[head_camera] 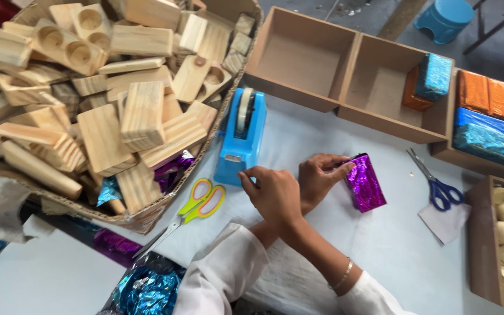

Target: The person wraps rectangular items in purple foil, secures them with tape from a dispenser, and wipes small wooden blocks and circular components using a white cloth.

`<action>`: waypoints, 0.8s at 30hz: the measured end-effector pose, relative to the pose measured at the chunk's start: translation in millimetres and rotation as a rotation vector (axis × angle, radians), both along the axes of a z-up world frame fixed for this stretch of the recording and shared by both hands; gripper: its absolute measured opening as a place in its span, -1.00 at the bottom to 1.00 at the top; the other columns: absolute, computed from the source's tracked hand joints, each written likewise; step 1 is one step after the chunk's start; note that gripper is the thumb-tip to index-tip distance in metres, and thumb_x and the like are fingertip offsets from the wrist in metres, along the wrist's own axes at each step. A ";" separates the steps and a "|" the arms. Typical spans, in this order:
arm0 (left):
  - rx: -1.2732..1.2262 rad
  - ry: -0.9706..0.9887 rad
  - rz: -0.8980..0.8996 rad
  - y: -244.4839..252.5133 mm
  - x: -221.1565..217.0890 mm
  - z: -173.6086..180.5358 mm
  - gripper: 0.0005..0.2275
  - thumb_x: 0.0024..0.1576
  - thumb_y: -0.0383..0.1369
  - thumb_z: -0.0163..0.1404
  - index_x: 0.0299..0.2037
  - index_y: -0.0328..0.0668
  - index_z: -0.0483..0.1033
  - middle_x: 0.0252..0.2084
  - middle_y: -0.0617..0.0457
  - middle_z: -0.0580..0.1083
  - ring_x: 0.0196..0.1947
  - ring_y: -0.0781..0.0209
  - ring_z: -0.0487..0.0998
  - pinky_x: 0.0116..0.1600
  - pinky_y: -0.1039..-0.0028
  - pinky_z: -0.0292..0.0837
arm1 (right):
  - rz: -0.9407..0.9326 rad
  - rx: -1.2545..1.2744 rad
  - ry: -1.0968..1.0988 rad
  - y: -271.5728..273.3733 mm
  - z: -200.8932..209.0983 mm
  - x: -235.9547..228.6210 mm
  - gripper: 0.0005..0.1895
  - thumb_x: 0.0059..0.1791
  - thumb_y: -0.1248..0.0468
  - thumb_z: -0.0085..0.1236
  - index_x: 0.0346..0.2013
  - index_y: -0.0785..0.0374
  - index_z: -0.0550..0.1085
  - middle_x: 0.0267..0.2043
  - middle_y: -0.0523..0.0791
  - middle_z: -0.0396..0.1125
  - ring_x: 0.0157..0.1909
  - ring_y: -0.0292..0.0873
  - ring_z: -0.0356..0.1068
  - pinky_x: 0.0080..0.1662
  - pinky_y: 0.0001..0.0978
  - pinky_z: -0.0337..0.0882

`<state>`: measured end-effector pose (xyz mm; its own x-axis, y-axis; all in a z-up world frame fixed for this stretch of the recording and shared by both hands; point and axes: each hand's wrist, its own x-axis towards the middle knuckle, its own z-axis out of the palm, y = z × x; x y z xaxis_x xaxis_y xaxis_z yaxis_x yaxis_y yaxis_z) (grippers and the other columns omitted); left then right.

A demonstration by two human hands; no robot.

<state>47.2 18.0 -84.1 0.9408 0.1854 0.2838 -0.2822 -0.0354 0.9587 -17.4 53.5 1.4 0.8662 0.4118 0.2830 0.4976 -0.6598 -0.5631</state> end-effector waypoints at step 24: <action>0.888 -0.907 -0.191 -13.8 -54.2 60.1 -0.82 0.23 -0.33 0.21 -0.01 -0.06 0.58 0.05 0.19 0.52 0.07 0.28 0.50 0.18 0.38 0.43 | -0.102 0.698 0.519 -312.4 -29.2 2.1 -0.77 -0.06 0.47 0.26 -0.10 0.40 0.63 -0.27 -0.11 0.56 -0.21 -0.28 0.55 -0.11 -0.43 0.56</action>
